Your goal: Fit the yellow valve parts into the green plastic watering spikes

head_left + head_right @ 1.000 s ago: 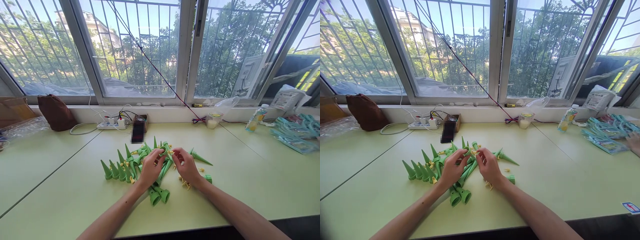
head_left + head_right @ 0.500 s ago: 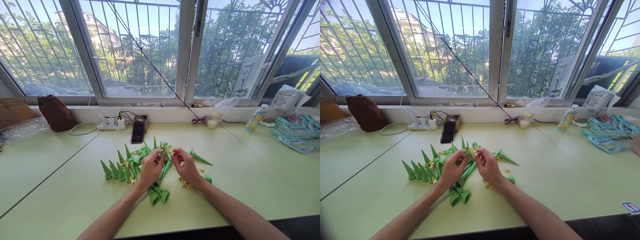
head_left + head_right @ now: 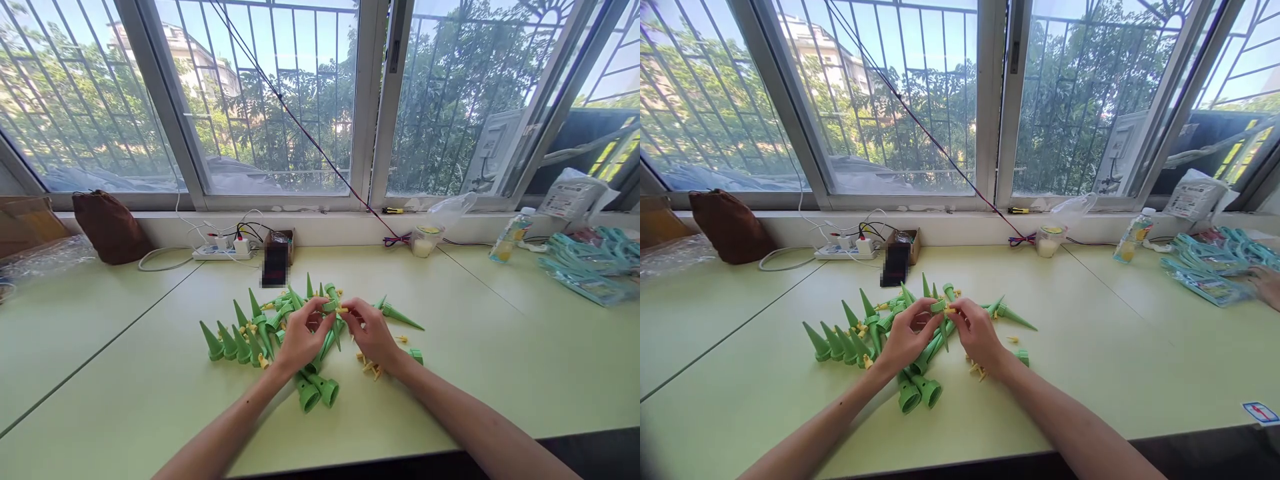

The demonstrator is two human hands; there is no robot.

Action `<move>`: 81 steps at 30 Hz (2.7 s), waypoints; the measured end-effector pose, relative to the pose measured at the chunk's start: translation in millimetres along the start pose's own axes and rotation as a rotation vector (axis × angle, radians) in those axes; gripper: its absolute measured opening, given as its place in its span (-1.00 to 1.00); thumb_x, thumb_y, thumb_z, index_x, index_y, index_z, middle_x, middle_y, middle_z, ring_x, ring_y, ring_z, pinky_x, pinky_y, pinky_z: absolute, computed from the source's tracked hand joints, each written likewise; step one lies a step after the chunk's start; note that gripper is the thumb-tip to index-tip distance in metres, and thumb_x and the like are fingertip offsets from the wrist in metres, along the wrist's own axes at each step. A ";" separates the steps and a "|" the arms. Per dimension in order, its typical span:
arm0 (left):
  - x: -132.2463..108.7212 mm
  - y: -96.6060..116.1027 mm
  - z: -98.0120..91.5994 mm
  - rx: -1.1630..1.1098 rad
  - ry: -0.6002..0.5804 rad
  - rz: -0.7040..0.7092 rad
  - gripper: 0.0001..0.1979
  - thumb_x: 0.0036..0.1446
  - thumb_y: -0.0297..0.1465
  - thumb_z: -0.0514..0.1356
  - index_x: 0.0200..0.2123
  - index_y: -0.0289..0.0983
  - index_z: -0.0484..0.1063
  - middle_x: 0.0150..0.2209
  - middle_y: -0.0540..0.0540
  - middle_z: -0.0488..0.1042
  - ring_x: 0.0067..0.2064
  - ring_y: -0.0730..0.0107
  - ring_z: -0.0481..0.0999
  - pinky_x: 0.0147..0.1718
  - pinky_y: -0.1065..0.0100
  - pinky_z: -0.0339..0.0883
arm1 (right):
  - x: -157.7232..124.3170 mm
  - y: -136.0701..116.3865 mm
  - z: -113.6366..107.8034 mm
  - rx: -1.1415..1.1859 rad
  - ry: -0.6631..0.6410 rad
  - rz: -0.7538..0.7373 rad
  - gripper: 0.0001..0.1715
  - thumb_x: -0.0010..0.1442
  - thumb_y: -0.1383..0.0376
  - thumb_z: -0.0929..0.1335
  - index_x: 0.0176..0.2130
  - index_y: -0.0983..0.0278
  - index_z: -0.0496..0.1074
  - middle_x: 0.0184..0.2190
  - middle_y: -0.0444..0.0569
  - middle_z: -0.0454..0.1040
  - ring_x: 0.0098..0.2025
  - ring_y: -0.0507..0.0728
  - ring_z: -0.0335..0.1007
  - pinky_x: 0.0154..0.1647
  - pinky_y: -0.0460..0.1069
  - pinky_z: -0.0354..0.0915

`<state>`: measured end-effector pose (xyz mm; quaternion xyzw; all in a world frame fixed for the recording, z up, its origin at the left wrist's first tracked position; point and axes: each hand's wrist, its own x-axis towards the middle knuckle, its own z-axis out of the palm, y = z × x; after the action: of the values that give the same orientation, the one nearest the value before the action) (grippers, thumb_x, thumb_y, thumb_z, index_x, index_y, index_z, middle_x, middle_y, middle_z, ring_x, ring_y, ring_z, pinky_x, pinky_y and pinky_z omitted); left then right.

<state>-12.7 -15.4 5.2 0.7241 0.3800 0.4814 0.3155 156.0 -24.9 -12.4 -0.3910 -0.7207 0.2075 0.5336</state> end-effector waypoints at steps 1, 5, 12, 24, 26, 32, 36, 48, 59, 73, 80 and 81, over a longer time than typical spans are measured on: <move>-0.3 -0.6 0.1 0.000 -0.004 0.001 -0.75 0.17 -0.26 0.22 -0.16 -0.28 0.38 -0.52 0.06 0.35 -0.58 0.53 0.34 -0.60 0.48 0.28 | 0.2 1.6 -0.4 -0.015 -0.006 -0.022 -0.78 0.36 0.21 0.25 -0.22 0.27 0.41 -0.42 -0.08 0.41 -0.47 0.03 0.25 -0.45 -0.08 0.23; -1.3 -3.8 0.5 0.020 -0.011 0.018 -0.76 0.18 -0.27 0.21 -0.14 -0.28 0.38 -0.56 0.09 0.32 -0.57 0.52 0.35 -0.58 0.48 0.30 | 0.3 5.9 -3.2 -0.099 -0.026 -0.114 -0.77 0.37 0.24 0.23 -0.25 0.26 0.41 -0.42 -0.08 0.39 -0.43 0.05 0.25 -0.40 -0.07 0.19; -1.8 -8.6 0.3 0.115 0.001 0.105 -0.82 0.20 -0.33 0.19 -0.16 -0.28 0.41 -0.53 0.05 0.38 -0.54 0.51 0.39 -0.54 0.47 0.34 | -2.7 11.0 -2.5 -0.202 -0.083 -0.115 -0.61 0.40 0.22 0.17 -0.47 0.24 0.23 -0.55 -0.15 0.26 -0.52 0.03 0.09 -0.44 -0.06 0.06; -2.5 -6.2 1.7 0.149 0.007 0.136 -0.82 0.21 -0.36 0.16 -0.14 -0.27 0.45 -0.50 0.01 0.43 -0.53 0.49 0.43 -0.56 0.48 0.35 | -3.6 11.0 -0.9 -0.261 -0.097 -0.067 -0.52 0.43 0.18 0.10 -0.52 0.22 0.12 -0.64 -0.20 0.13 -0.59 0.01 -0.08 -0.53 -0.04 -0.06; -2.6 -6.1 1.8 0.155 0.014 0.139 -0.82 0.21 -0.37 0.16 -0.14 -0.27 0.45 -0.51 0.01 0.44 -0.52 0.48 0.44 -0.55 0.48 0.36 | -3.6 10.8 -0.8 -0.259 -0.098 -0.065 -0.51 0.43 0.17 0.10 -0.53 0.23 0.14 -0.64 -0.20 0.13 -0.59 0.01 -0.07 -0.53 -0.04 -0.06; -2.1 -7.6 2.6 0.183 0.027 0.152 -0.81 0.20 -0.35 0.17 -0.14 -0.28 0.46 -0.50 0.00 0.45 -0.51 0.48 0.44 -0.51 0.46 0.38 | -2.8 9.8 1.1 -0.221 -0.108 -0.028 -0.51 0.43 0.15 0.10 -0.52 0.23 0.13 -0.64 -0.21 0.14 -0.59 0.01 -0.04 -0.52 -0.05 -0.04; -1.0 -7.4 2.4 0.167 0.023 0.103 -0.79 0.19 -0.31 0.19 -0.15 -0.28 0.42 -0.53 0.04 0.39 -0.54 0.50 0.38 -0.55 0.48 0.30 | -0.2 8.7 -0.9 -0.205 -0.100 0.000 -0.50 0.43 0.13 0.09 -0.51 0.23 0.16 -0.62 -0.21 0.14 -0.57 0.01 -0.01 -0.51 -0.07 -0.01; 0.8 -9.2 0.8 0.350 0.024 0.111 -0.81 0.15 -0.31 0.21 -0.18 -0.25 0.42 -0.56 0.09 0.41 -0.60 0.54 0.27 -0.56 0.48 0.19 | 14.6 18.6 -25.2 -0.389 0.120 0.032 -0.59 0.39 0.16 0.17 -0.46 0.25 0.26 -0.61 -0.18 0.24 -0.56 0.03 0.09 -0.47 -0.08 0.04; -0.3 -11.9 0.2 0.545 -0.166 0.073 -0.71 0.15 -0.23 0.22 -0.11 -0.25 0.51 -0.42 -0.07 0.50 -0.29 0.23 0.47 -0.24 0.26 0.32 | 17.9 16.6 -33.1 -0.413 0.189 0.035 -0.83 0.33 0.26 0.23 -0.25 0.27 0.35 -0.59 -0.20 0.30 -0.55 0.02 0.21 -0.44 -0.10 0.11; 0.2 -9.3 0.6 0.554 -0.101 0.104 -0.77 0.18 -0.25 0.19 -0.17 -0.26 0.48 -0.46 -0.02 0.38 -0.37 0.30 0.40 -0.35 0.33 0.24 | 10.5 9.7 -37.1 -0.560 -0.518 0.082 -0.89 0.14 0.33 0.37 -0.43 0.27 0.40 -0.54 -0.13 0.45 -0.52 0.01 0.26 -0.47 -0.11 0.01; 2.0 -5.0 -0.9 0.509 0.068 0.136 -0.81 0.23 -0.29 0.13 -0.35 -0.26 0.46 -0.52 0.02 0.35 -0.45 0.40 0.36 -0.41 0.38 0.20 | 9.1 9.0 -31.5 -0.638 -0.545 0.044 -0.80 0.20 0.31 0.33 -0.46 0.27 0.32 -0.51 -0.11 0.41 -0.50 0.03 0.24 -0.48 -0.09 -0.04; 2.0 -4.5 -1.4 0.501 0.080 0.142 -0.80 0.24 -0.30 0.12 -0.36 -0.26 0.45 -0.52 0.02 0.35 -0.45 0.41 0.35 -0.41 0.39 0.19 | 9.1 9.6 -31.1 -0.647 -0.543 0.047 -0.79 0.21 0.31 0.33 -0.46 0.27 0.31 -0.52 -0.11 0.40 -0.50 0.02 0.22 -0.48 -0.08 -0.05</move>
<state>-14.6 -11.2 2.9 0.7848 0.4479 0.4215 0.0765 187.1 -15.6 -3.1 -0.4858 -0.8539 0.0781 0.1694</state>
